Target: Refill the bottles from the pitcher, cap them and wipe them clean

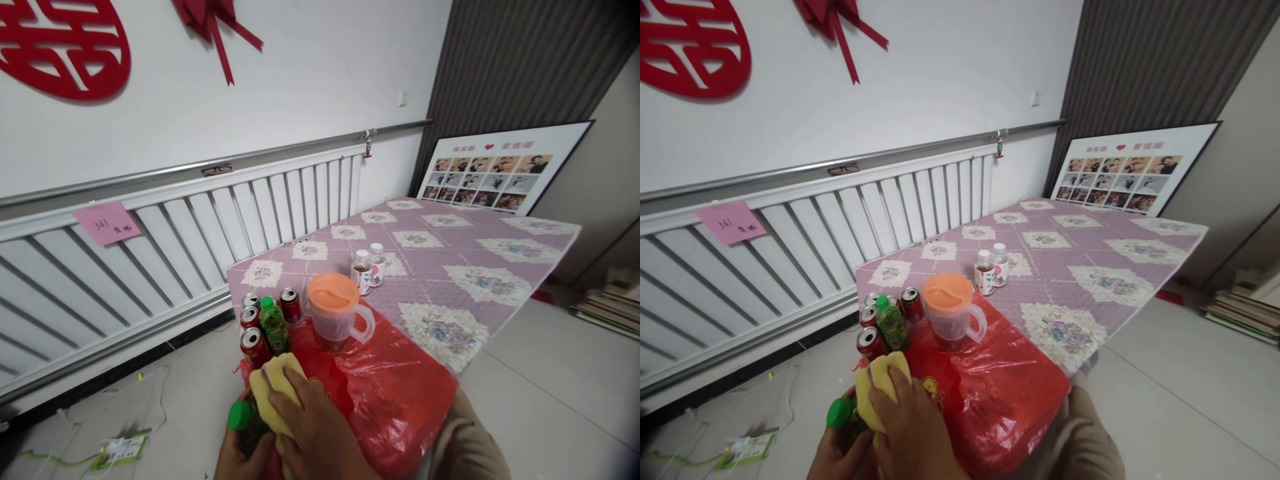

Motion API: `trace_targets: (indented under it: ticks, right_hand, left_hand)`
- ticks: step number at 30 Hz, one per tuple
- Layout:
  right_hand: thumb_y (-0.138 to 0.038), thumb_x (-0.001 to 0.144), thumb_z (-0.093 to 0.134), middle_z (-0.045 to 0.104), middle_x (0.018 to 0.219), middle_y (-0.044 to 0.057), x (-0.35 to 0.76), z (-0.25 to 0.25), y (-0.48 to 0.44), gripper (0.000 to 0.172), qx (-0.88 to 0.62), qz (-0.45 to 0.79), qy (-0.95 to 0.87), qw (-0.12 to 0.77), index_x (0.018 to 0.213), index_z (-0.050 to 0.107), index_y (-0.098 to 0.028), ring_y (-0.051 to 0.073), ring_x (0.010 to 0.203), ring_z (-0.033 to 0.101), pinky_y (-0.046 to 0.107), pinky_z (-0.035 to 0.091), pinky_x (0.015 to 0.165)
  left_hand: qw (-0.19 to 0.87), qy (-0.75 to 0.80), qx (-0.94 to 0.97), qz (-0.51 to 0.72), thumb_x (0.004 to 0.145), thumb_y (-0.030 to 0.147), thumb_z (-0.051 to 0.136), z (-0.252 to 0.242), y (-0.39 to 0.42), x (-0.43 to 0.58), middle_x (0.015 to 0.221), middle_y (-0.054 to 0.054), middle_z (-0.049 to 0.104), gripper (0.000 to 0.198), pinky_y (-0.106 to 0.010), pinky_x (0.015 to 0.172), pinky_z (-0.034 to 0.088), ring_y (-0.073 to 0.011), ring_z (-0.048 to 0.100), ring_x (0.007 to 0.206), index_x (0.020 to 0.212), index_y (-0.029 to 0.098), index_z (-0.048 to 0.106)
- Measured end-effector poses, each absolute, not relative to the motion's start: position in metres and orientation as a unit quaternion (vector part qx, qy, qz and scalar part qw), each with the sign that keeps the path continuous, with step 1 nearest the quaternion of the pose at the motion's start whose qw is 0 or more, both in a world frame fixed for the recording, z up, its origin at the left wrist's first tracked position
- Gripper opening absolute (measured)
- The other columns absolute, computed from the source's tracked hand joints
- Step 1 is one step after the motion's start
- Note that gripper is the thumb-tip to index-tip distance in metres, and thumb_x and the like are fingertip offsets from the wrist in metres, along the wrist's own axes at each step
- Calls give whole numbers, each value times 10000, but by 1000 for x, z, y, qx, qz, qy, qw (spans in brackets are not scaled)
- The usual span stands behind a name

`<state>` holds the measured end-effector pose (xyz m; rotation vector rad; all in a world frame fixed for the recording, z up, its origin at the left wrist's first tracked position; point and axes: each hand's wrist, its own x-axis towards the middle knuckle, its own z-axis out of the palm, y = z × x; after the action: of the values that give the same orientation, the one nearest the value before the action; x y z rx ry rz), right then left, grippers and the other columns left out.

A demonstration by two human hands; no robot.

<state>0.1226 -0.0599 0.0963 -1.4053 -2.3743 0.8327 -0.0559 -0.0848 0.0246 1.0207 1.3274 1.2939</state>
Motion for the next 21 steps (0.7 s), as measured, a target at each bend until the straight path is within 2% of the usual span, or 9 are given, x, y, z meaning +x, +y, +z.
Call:
trace_targets:
  ticks: [2, 6, 8, 12, 15, 18, 21]
  right_hand:
    - [-176, 761, 571, 291, 1613, 87, 121, 93, -59, 669, -491, 299, -808, 130, 1417, 509, -293, 343, 1419, 361, 504, 306, 1157]
    - [-111, 734, 542, 267, 1622, 101, 124, 70, -52, 759, -534, 305, -781, 111, 1472, 443, -261, 300, 1480, 247, 445, 279, 1180]
    - [-82, 725, 542, 261, 1625, 102, 129, 56, -48, 785, -555, 305, -769, 94, 1482, 431, -260, 288, 1482, 241, 416, 292, 1174]
    - [-34, 736, 537, 304, 1607, 113, 138, 40, -47, 763, -597, 289, -744, 78, 1464, 462, -253, 290, 1418, 387, 394, 376, 1122]
    - [-12, 735, 529, 350, 1581, 140, 143, 38, -46, 737, -613, 276, -736, 77, 1437, 502, -235, 312, 1350, 482, 417, 423, 1078]
    - [3, 735, 508, 371, 1573, 130, 146, 47, -47, 720, -592, 277, -749, 109, 1417, 527, -226, 291, 1412, 398, 413, 378, 1119]
    - [-33, 760, 513, 333, 1594, 110, 146, 67, -50, 688, -559, 290, -761, 155, 1415, 527, -245, 266, 1445, 340, 402, 350, 1142]
  left_hand:
    - [474, 554, 415, 544, 637, 388, 837, 21, -84, -58, 1186, -121, 710, 735, -441, 997, 535, -339, 646, 1162, 1287, 202, 548]
    - [449, 575, 389, 563, 575, 391, 873, 16, -81, -62, 1134, -115, 721, 757, -423, 920, 576, -328, 692, 1062, 1226, 188, 544]
    - [441, 576, 387, 569, 564, 383, 882, 16, -79, -63, 1113, -105, 723, 751, -408, 894, 587, -320, 700, 1037, 1203, 192, 537]
    - [445, 552, 436, 555, 613, 344, 858, 20, -76, -59, 1124, -109, 713, 694, -393, 886, 591, -311, 702, 1030, 1202, 198, 521]
    - [442, 524, 510, 520, 681, 308, 806, 18, -74, -57, 1240, -134, 666, 636, -402, 951, 564, -323, 665, 1125, 1239, 205, 518]
    - [410, 515, 558, 504, 737, 309, 743, 11, -71, -56, 1339, -139, 602, 612, -418, 1020, 521, -328, 608, 1221, 1289, 215, 496]
    - [397, 522, 580, 484, 774, 310, 686, 6, -68, -54, 1351, -138, 590, 596, -415, 1005, 529, -313, 619, 1208, 1322, 216, 470]
